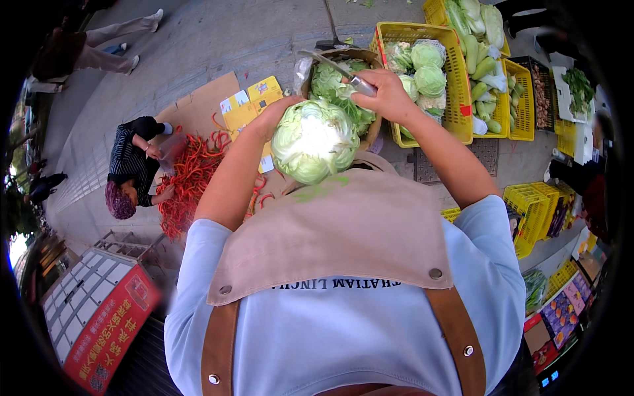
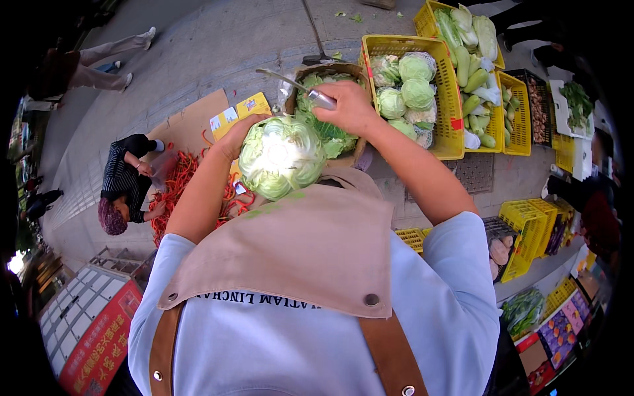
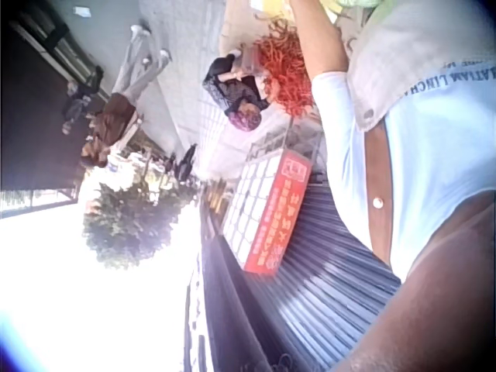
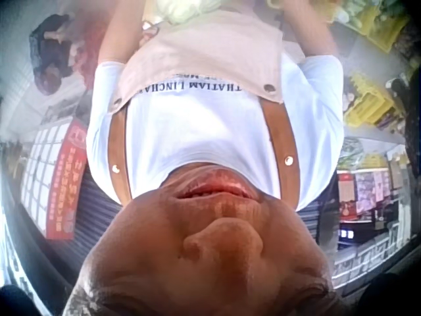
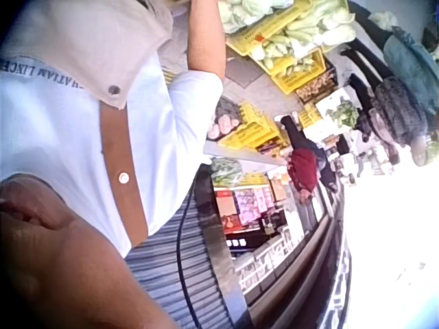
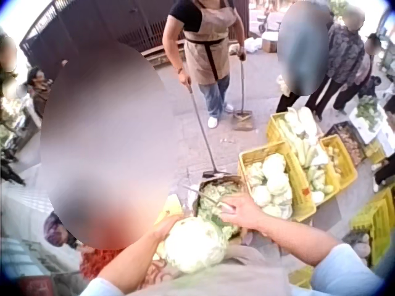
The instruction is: The person trims the outer leaves of a cabbage using a knife, then places it in a crate. The person repeats this process with another cabbage. The person also briefly handles a red cylindrical object.
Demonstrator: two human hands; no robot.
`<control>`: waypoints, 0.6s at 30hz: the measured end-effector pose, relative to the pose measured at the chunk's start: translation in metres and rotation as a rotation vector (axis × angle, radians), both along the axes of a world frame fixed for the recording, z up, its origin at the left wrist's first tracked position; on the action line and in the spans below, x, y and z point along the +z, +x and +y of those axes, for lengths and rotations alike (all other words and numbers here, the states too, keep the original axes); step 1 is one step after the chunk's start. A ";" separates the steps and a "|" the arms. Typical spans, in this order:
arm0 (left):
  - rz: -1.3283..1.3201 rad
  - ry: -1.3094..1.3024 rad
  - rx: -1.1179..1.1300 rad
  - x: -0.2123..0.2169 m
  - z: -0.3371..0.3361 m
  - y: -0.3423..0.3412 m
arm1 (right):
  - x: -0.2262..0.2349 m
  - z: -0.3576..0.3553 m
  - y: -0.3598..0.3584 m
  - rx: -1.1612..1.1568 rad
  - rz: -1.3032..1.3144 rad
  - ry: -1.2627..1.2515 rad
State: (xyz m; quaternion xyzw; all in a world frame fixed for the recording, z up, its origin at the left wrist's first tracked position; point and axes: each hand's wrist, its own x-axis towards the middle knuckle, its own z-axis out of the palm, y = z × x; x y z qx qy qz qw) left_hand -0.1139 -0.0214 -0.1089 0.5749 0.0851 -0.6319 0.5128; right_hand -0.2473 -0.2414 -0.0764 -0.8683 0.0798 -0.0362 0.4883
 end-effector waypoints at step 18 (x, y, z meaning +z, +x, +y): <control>-0.048 -0.160 -0.184 -0.003 -0.032 0.009 | 0.023 0.027 -0.035 0.170 -0.357 -0.249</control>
